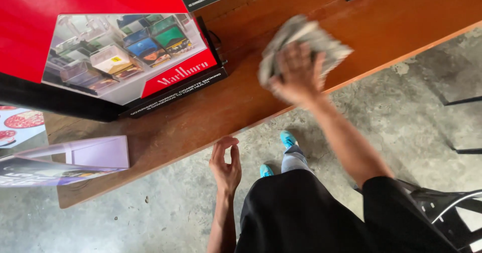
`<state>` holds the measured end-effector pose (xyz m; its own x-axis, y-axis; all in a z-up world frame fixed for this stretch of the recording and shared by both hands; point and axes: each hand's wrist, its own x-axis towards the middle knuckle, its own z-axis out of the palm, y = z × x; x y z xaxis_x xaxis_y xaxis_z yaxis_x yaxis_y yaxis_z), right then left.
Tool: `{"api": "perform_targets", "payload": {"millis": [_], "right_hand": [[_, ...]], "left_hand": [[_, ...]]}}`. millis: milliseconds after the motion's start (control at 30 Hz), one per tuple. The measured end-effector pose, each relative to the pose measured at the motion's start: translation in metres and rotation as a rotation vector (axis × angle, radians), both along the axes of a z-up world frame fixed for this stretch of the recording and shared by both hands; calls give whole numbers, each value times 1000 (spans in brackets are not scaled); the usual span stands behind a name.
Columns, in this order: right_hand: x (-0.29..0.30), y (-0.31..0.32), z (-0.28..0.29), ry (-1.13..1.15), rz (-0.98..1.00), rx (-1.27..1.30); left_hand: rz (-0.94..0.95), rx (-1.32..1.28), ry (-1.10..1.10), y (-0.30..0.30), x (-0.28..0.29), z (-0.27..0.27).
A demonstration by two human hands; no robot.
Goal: Cleaning and organizing a bar counter by wiping down surfaces and polishing liquor bottles with a cloth.
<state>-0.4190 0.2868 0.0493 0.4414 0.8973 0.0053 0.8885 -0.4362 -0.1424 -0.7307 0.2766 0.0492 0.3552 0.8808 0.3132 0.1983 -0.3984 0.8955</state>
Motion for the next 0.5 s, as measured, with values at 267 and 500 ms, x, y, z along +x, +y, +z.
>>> {"api": "perform_targets", "payload": {"millis": [267,500], "right_hand": [[-86,-11,-26,-58,404,166],[94,-48,-26,-45,22,264]], "left_hand": [[-26,335,134,6,40,9],[-80,226,205,9,106,0]]}}
